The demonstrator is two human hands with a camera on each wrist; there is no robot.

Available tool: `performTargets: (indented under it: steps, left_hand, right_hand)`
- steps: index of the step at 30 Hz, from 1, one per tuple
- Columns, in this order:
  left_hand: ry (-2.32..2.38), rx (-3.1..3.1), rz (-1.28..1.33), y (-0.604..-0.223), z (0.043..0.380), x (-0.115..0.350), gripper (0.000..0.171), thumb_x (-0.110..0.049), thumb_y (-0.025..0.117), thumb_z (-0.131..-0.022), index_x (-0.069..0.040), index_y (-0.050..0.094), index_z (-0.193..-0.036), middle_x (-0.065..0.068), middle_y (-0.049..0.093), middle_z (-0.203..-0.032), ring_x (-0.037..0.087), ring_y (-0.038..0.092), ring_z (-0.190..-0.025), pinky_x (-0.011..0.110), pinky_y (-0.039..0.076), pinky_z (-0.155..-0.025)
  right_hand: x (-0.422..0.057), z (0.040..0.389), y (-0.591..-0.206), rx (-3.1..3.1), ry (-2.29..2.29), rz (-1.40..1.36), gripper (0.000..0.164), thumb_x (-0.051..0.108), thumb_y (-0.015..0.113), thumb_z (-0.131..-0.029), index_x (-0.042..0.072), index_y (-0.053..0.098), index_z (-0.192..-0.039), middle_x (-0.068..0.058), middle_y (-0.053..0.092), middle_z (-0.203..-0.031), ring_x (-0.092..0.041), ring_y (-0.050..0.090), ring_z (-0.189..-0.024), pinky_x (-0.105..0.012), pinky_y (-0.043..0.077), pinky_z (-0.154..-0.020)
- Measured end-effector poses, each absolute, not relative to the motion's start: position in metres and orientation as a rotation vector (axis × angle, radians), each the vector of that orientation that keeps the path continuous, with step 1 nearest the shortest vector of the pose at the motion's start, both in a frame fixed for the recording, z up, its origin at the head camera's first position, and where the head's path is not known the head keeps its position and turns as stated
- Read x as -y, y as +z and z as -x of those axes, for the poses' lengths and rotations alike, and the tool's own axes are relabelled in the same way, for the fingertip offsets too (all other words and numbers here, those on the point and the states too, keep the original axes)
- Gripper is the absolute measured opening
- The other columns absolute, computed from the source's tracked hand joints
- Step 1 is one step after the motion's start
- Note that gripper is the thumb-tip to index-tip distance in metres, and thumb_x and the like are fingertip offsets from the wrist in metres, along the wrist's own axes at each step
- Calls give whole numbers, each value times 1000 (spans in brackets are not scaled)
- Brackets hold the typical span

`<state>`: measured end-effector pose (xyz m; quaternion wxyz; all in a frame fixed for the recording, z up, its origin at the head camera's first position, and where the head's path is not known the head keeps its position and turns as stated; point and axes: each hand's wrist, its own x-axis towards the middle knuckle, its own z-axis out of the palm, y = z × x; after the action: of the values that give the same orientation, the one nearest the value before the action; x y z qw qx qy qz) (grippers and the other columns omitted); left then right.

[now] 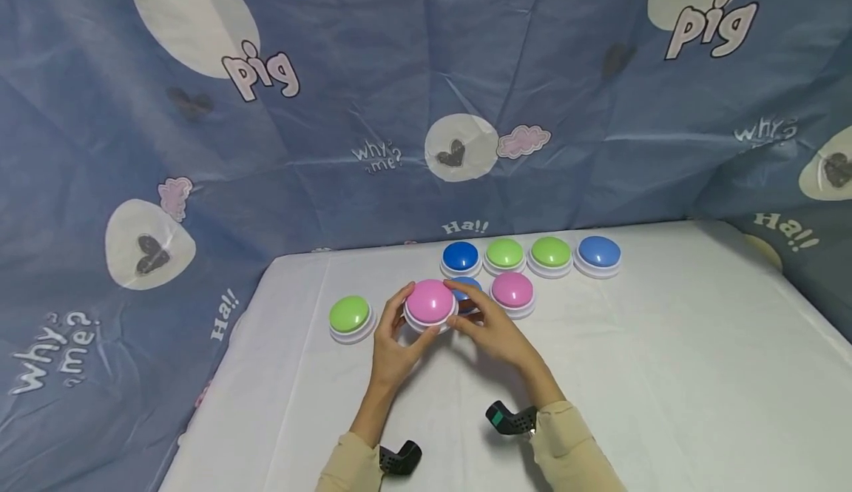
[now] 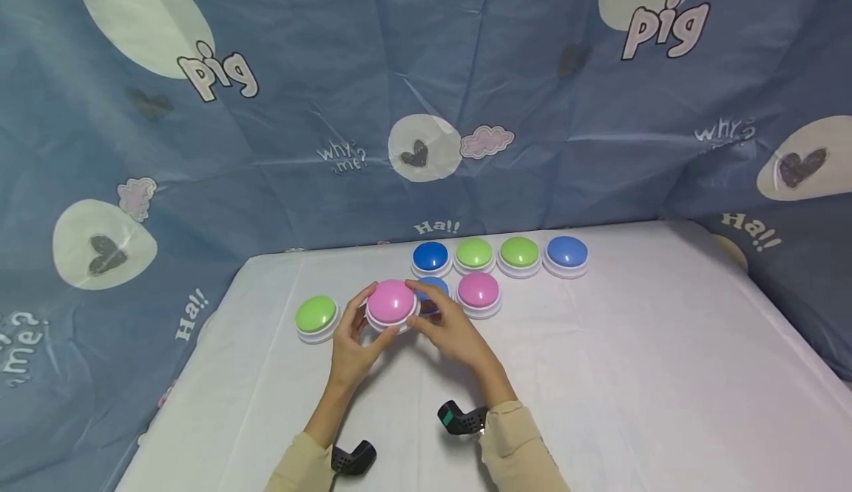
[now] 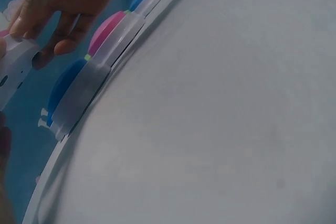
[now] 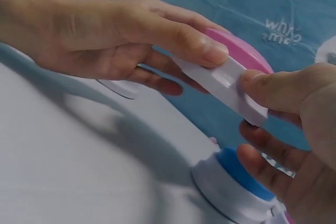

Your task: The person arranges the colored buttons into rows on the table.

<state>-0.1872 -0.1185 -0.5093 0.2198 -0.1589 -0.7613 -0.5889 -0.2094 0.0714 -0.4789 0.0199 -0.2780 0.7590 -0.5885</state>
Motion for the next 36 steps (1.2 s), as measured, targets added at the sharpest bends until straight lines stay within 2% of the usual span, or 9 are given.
performTargets:
  steps: [4,8,12,14,19,22,26,29,36]
  left_hand:
    - [-1635,2101,455,-509,190,111,74,-1,78,-72,0,44,-137,16,46,-141,22,49,-127,31,47,-100]
    - [-1624,2098,469,-509,194,104,73,-1,78,-73,1,44,-138,16,49,-140,14,52,-118,30,52,-90]
    - [-1619,2125,448,-509,198,97,73,-5,77,-75,-3,43,-140,11,50,-140,9,50,-112,27,52,-82]
    - [-1629,2126,442,-509,199,93,74,-6,76,-76,-3,41,-141,10,49,-141,10,49,-113,25,51,-82]
    - [-1774,2040,447,-513,203,82,83,-2,74,-77,1,27,-146,13,42,-147,23,43,-132,22,43,-101]
    - [-1836,1978,456,-514,205,75,82,0,73,-77,4,25,-144,17,39,-147,28,38,-136,20,39,-105]
    - [-1812,1951,472,-515,207,66,74,1,72,-78,5,32,-140,21,39,-146,27,43,-131,18,44,-97]
    - [-1769,1966,465,-515,206,58,72,0,73,-78,5,36,-139,22,38,-145,24,49,-122,20,47,-93]
    - [-1772,1951,400,-513,205,44,66,-1,72,-78,5,41,-137,23,39,-132,19,53,-106,24,51,-91]
  right_hand:
    - [-78,212,-477,-2356,-1843,849,54,3,62,-89,6,43,-140,-16,50,-134,-35,57,-107,-46,49,-91]
    - [-85,213,-475,-2374,-1854,822,55,3,62,-88,6,43,-140,-16,51,-133,-34,57,-106,-44,49,-90]
    - [-90,217,-479,-2399,-1852,786,57,5,63,-88,6,42,-141,-16,49,-135,-34,57,-108,-44,49,-90]
    - [-93,223,-488,-2407,-1861,769,58,7,64,-88,9,41,-142,-15,48,-137,-32,57,-109,-40,50,-90]
    - [-100,236,-505,-2410,-1908,727,57,15,66,-88,18,44,-140,-9,51,-135,-28,57,-109,-35,50,-88]
    - [-105,237,-505,-2409,-1933,710,55,18,67,-87,21,47,-138,-9,52,-133,-27,58,-109,-40,49,-92]
    - [-111,238,-505,-2388,-1964,686,53,19,67,-88,21,48,-137,-9,52,-131,-27,57,-111,-47,46,-98]
    - [-117,239,-505,-2363,-1995,659,52,17,66,-89,19,48,-137,-11,52,-131,-28,56,-113,-46,45,-100]
    - [-128,240,-506,-2337,-2023,615,51,15,65,-89,17,47,-138,-17,57,-126,-29,55,-112,-26,48,-94]
